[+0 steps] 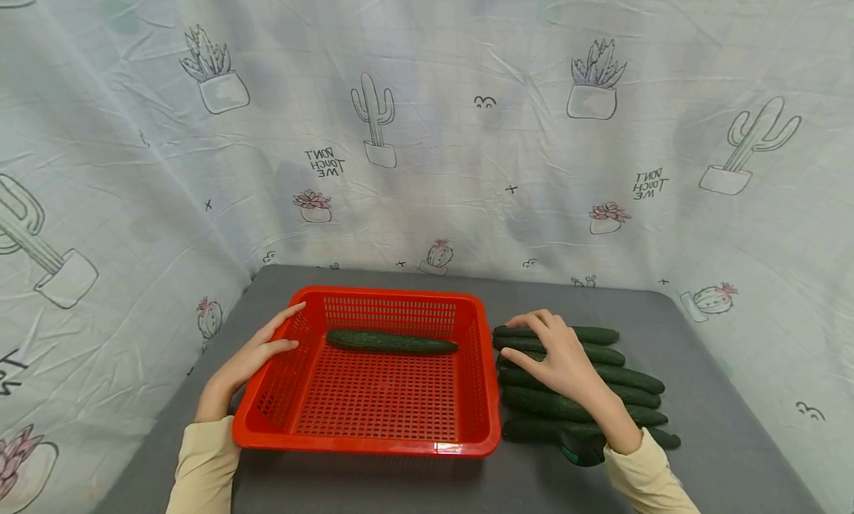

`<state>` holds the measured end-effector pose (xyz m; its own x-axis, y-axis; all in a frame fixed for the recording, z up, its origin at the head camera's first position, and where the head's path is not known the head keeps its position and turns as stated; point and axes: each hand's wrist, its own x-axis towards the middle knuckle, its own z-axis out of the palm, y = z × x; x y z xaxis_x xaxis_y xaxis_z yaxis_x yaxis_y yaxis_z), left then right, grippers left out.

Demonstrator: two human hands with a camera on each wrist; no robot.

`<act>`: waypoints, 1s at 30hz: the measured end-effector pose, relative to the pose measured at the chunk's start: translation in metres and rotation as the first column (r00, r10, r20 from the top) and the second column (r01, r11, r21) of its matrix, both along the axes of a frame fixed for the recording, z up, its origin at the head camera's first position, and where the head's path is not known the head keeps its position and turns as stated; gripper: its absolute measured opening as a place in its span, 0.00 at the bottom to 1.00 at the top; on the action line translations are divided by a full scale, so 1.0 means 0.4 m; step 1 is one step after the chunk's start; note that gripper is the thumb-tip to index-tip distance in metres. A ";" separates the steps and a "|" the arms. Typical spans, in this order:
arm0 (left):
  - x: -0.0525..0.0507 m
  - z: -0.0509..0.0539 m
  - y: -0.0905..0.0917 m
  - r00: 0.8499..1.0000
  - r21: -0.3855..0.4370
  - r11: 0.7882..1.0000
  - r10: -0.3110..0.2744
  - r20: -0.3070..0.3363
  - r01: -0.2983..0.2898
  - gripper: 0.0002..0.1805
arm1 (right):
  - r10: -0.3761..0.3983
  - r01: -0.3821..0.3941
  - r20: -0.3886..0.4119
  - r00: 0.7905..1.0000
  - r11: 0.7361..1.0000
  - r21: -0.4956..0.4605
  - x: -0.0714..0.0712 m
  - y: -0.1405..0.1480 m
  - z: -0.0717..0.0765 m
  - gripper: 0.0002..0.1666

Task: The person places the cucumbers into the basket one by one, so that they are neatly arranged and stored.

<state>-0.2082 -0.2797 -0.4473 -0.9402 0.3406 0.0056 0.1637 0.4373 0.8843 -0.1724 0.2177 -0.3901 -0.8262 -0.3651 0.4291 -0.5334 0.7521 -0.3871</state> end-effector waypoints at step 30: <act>0.003 0.005 0.002 1.000 0.012 1.000 -0.009 -0.018 0.009 0.34 | -0.133 0.127 0.059 0.989 0.987 0.098 0.091 0.144 -0.144 0.22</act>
<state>-0.2068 -0.2787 -0.4454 -0.9367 0.3492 0.0268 0.1838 0.4249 0.8864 -0.1359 0.2752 -0.4476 -0.8940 -0.2891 0.3422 -0.4051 0.8478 -0.3422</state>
